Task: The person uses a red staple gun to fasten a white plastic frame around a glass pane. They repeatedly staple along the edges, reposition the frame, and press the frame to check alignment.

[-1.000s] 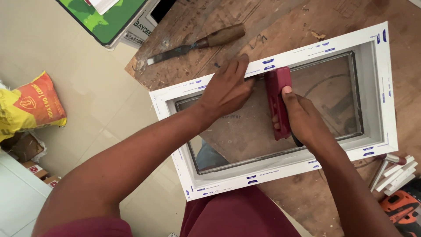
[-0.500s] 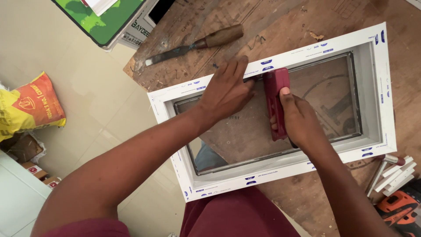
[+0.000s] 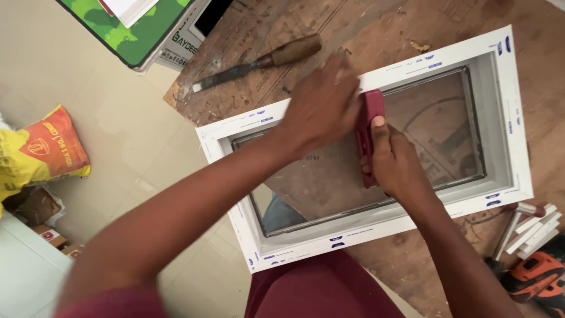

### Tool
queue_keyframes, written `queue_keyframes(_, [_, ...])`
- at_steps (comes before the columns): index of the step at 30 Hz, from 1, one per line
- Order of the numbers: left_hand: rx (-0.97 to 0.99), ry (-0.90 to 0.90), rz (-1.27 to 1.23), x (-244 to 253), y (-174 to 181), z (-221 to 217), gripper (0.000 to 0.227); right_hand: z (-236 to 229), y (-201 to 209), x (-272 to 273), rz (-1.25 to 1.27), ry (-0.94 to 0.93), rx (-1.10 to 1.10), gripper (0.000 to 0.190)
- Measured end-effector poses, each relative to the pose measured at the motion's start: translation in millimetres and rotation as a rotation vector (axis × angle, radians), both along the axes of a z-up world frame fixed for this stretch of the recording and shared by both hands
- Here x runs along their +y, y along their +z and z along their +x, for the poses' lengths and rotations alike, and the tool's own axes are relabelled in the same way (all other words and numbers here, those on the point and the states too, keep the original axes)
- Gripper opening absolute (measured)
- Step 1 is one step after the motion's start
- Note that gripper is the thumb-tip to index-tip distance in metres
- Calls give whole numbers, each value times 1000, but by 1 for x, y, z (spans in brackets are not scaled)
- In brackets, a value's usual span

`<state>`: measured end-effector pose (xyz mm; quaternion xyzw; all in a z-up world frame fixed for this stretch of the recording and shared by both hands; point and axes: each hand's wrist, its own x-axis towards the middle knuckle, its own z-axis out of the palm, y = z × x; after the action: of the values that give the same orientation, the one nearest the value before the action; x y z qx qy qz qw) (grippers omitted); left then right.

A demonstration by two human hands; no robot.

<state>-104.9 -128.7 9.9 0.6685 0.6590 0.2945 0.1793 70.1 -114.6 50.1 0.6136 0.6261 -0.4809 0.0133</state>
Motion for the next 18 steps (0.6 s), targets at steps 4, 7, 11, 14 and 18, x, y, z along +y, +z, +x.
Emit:
queue_keyframes(4, [-157, 111, -99, 61, 0, 29, 58, 3, -6, -1, -4, -13, 12, 73])
queue_keyframes(7, [-94, 115, -330, 90, -7, 46, 68, 3, -7, -1, 45, 16, 29, 72])
queue_keyframes(11, [22, 117, -16, 96, -38, 59, 69, 4, -6, -1, 47, 15, 31, 68])
queue_keyframes(14, [-59, 152, -76, 93, -34, 53, 75, 3, -6, -1, 46, 2, 42, 70])
queue_keyframes(18, [-86, 132, -55, 91, -33, 50, 75, 4, -12, -6, 94, -20, 142, 70])
